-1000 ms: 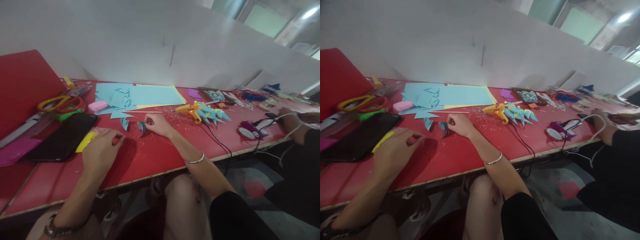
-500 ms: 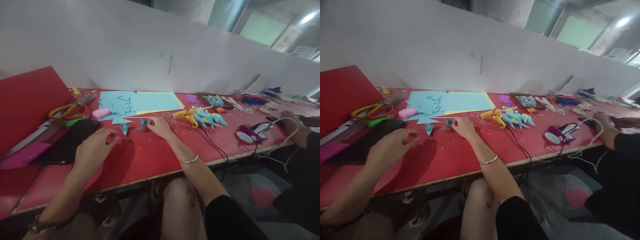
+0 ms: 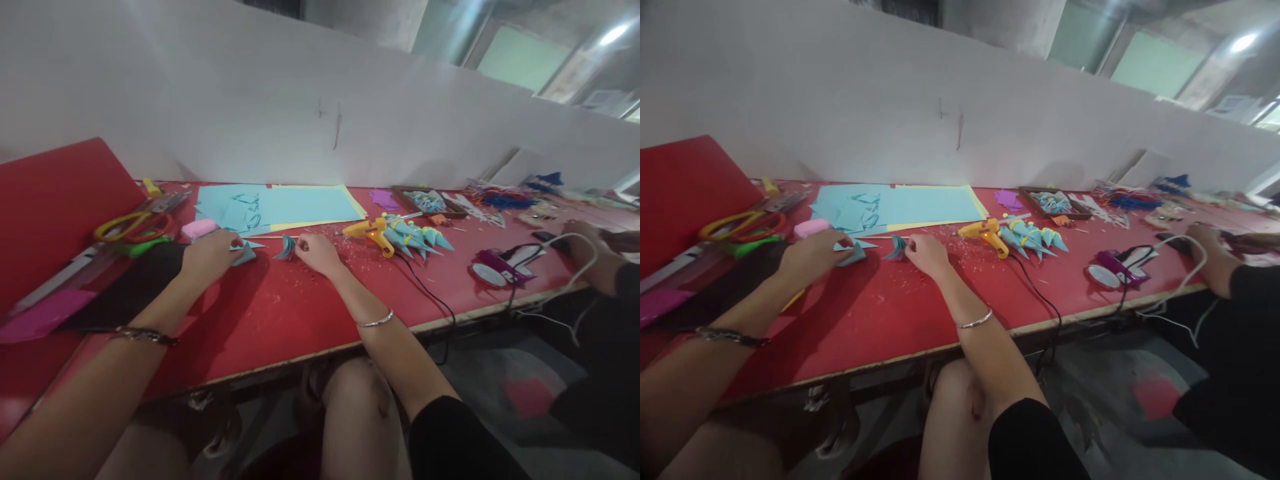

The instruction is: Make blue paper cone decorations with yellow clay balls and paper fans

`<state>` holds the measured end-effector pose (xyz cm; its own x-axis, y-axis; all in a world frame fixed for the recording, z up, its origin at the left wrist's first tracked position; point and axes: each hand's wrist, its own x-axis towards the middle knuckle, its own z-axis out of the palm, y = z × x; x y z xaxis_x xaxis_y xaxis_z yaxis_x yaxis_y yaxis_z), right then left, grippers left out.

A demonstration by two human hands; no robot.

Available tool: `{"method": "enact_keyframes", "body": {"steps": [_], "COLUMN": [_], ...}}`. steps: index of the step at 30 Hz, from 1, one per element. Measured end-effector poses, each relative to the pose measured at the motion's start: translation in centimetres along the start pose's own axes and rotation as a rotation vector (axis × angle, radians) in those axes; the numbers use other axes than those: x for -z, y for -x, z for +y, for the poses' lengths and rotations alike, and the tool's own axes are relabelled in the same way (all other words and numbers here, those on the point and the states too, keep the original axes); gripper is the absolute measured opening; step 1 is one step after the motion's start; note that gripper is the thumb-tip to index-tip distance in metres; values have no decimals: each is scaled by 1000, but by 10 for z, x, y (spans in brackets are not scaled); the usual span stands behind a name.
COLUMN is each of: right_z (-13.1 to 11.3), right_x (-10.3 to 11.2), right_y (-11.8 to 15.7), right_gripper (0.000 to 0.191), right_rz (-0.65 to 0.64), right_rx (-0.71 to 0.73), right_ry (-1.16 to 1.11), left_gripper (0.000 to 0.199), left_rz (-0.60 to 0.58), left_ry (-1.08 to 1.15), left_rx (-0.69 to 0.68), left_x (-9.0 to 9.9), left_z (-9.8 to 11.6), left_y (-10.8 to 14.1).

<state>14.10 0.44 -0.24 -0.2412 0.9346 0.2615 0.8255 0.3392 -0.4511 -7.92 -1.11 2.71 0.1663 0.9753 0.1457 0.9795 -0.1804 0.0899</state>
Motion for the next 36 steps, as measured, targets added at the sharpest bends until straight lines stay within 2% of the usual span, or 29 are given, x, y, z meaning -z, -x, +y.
{"method": "enact_keyframes", "body": {"steps": [4,7,13,18,22,25,27,30,33,36], "right_z": [0,0,0,-2,-2,-4,-7,-12,-17,-20], "right_x": [1,1,0,0,1,2,2,1,-4,-8], "right_y": [0,-1,0,2,2,3,4,4,2,1], "right_gripper": [15,15,16,18,17,14,16,23,28,34], "right_rz": [-3,-5,-15,-21,-7,16,80,153,60,-10], "right_rx": [6,2,5,17,-1,-7,4,63,151,210], "right_ry": [-2,-2,2,-10,-20,-29,-72,-272,-482,-505], "left_gripper": [25,22,25,16,15,11,9,7,7,8], "left_rz": [-19,49,218,301,371,378,365,338,309,271], "left_ry": [72,169,375,493,744,891,962,1007,1024,1052], "left_rx": [-182,-296,-214,-248,-210,-210,-237,-264,-280,-272], "left_x": [-12,-22,-23,-16,-15,-16,-16,-16,-17,-17], "left_z": [-12,-15,-6,3,3,1,2,7,11,14], "left_y": [-15,-23,-19,-12,-10,-10,-9,-6,-4,-4]}}
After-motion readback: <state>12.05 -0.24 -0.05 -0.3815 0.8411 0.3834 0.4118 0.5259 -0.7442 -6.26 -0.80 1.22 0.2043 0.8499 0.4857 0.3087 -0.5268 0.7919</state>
